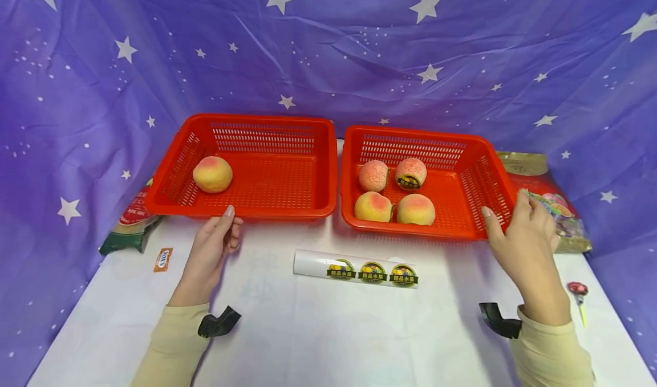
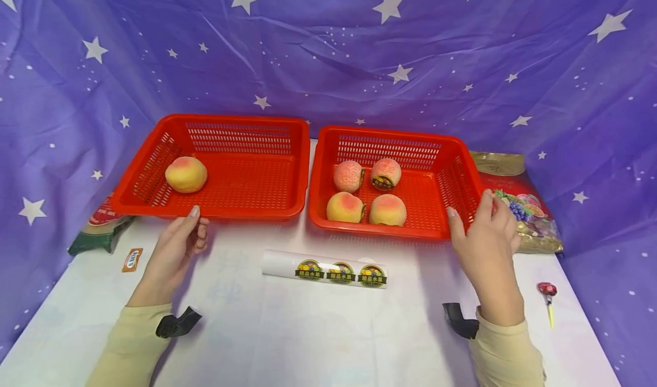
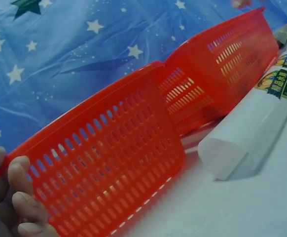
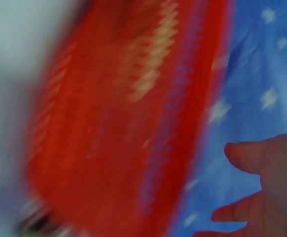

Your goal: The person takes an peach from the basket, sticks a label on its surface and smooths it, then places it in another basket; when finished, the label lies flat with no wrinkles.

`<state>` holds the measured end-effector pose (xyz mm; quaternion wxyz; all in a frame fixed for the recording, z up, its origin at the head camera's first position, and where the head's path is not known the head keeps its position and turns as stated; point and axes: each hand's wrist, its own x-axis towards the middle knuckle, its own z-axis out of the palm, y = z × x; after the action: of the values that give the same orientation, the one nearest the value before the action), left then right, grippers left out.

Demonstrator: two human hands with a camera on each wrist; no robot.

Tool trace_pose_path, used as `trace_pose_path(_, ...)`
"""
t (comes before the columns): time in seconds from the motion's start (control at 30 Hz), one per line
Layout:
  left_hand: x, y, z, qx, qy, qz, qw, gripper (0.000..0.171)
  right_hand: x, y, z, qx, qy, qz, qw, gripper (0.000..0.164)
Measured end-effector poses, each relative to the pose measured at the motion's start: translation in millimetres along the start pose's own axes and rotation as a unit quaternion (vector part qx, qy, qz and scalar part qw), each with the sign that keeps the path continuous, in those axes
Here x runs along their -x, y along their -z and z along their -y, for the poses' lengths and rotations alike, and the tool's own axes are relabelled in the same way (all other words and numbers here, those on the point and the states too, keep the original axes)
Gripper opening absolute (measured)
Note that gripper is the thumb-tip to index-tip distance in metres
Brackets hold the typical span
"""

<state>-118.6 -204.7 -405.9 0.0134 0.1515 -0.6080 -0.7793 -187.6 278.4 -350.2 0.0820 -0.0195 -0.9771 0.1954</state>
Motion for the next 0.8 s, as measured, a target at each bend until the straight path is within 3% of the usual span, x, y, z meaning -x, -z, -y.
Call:
trace_pose_path(0.1, 0.8, 5.1, 2.6, -0.015, -0.008, -0.002, 0.9999, 0.031, -4.9, 3.5, 45.4, -0.03, 0.088, -0.02, 0.996, 0.071)
trace_pose_path(0.17, -2.4, 11.2, 9.1, -0.021, -0.017, 0.002, 0.9996, 0.034, -8.0, 4.2, 78.1, -0.05, 0.153, -0.017, 0.987, 0.066)
trace_pose_path(0.3, -12.4, 25.6, 25.7, -0.016, -0.038, 0.013, 0.9991, 0.036, -18.5, -0.9, 139.6, -0.075, 0.275, 0.013, 0.958, 0.059)
trace_pose_path(0.43, -15.0, 28.6, 31.1, -0.009, -0.055, 0.015, 0.9983, 0.034, -33.7, -14.3, 194.8, -0.067, 0.355, 0.056, 0.931, 0.054)
trace_pose_path(0.53, -11.7, 20.0, 27.0, -0.015, -0.063, 0.006, 0.9979, 0.034, -44.9, -28.6, 234.0, -0.037, 0.389, 0.118, 0.913, 0.054)
trace_pose_path(0.7, -9.1, 5.9, 22.8, -0.012, -0.055, -0.021, 0.9982, 0.035, -64.0, -64.4, 294.6, 0.048, 0.42, 0.283, 0.861, 0.061)
trace_pose_path(0.8, -10.6, 1.3, 23.5, -0.019, -0.053, -0.022, 0.9982, 0.035, -77.6, -89.1, 326.6, 0.088, 0.422, 0.344, 0.834, 0.063)
